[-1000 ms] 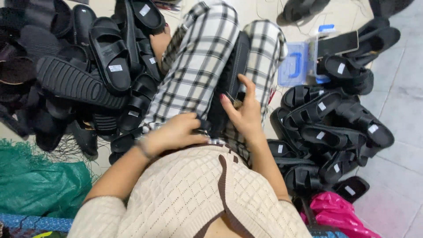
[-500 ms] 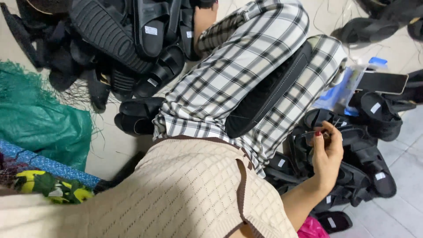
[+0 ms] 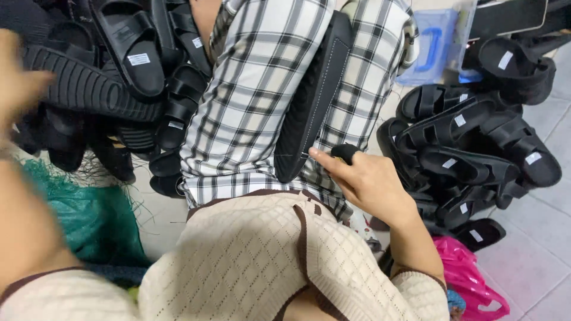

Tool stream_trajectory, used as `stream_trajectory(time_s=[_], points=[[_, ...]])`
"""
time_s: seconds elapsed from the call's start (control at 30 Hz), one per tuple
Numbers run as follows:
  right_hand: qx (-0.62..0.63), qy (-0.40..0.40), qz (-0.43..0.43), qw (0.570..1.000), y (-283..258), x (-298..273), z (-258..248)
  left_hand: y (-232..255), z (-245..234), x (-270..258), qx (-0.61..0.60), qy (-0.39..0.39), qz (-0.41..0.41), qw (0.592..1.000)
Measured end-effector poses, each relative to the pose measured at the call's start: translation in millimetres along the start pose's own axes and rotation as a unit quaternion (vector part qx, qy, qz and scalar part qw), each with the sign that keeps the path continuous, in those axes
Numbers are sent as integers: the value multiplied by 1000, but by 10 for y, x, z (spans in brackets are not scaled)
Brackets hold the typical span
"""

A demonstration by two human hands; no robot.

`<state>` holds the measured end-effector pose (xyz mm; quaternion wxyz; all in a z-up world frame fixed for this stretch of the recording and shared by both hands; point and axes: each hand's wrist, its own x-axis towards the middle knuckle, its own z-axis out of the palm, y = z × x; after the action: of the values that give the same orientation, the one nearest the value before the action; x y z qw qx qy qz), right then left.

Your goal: Hand-sewing the upper part of a sandal to its sole using a needle and thread.

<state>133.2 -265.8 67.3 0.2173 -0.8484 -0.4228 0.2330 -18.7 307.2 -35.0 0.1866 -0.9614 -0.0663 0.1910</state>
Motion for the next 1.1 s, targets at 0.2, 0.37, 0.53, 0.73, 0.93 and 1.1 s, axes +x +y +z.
stream_trajectory(time_s=[0.2,0.37,0.53,0.73,0.93,1.1], points=[[-51,-25,-40,998,-28,117,-122,1161,-2093,409,-656,-252,258,663],[-64,-51,-46,996,-1,133,-140,1522,-1432,495,-293,209,71,930],[-61,-77,-40,994,-17,179,-209,2197,-2014,272,-434,83,290,849],[-60,-83,-15,995,-196,219,-324,2549,-1759,221,-437,173,345,812],[-94,-111,-18,989,-220,225,-270,2595,-1706,236,-403,220,332,824],[-57,-104,-21,993,-235,343,-259,2610,-1672,255,-392,243,318,829]])
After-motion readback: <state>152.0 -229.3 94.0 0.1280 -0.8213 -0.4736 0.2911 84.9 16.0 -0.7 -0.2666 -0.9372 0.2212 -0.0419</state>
